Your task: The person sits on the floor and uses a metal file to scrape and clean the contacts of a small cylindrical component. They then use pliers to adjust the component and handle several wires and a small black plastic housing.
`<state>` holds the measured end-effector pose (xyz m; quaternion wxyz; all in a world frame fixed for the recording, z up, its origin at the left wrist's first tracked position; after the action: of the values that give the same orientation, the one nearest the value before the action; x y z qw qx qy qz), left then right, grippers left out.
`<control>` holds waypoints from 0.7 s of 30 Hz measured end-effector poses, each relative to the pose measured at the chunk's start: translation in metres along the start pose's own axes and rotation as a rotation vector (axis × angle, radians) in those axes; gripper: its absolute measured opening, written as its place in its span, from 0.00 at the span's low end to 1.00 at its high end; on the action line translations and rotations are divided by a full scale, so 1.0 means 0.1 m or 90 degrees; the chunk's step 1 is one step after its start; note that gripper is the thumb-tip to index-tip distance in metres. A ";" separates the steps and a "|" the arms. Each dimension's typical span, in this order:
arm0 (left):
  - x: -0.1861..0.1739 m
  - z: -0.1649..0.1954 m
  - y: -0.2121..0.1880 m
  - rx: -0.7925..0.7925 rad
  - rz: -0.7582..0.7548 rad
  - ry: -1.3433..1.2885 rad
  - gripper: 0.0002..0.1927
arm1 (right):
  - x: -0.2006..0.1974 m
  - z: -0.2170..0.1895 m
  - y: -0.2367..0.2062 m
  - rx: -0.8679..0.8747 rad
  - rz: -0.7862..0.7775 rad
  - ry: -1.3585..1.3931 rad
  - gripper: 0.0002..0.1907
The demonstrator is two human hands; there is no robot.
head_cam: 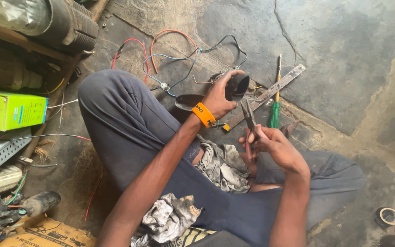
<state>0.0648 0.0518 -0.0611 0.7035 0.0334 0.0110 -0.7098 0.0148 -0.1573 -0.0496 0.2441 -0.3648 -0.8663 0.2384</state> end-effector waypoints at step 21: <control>0.23 -0.29 0.09 -0.102 -0.062 -0.130 0.21 | -0.19 -0.06 -0.10 -0.097 0.044 -0.036 0.27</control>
<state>0.0744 0.0307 -0.0910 0.6663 -0.0960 -0.0024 -0.7395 0.0248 -0.1758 -0.0441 0.1831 -0.4052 -0.8752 0.1905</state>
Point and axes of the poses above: each hand's wrist, its own y-axis towards the middle knuckle, its own x-axis out of the palm, z = x × y, the point moved 6 cm from there along y, towards the middle knuckle
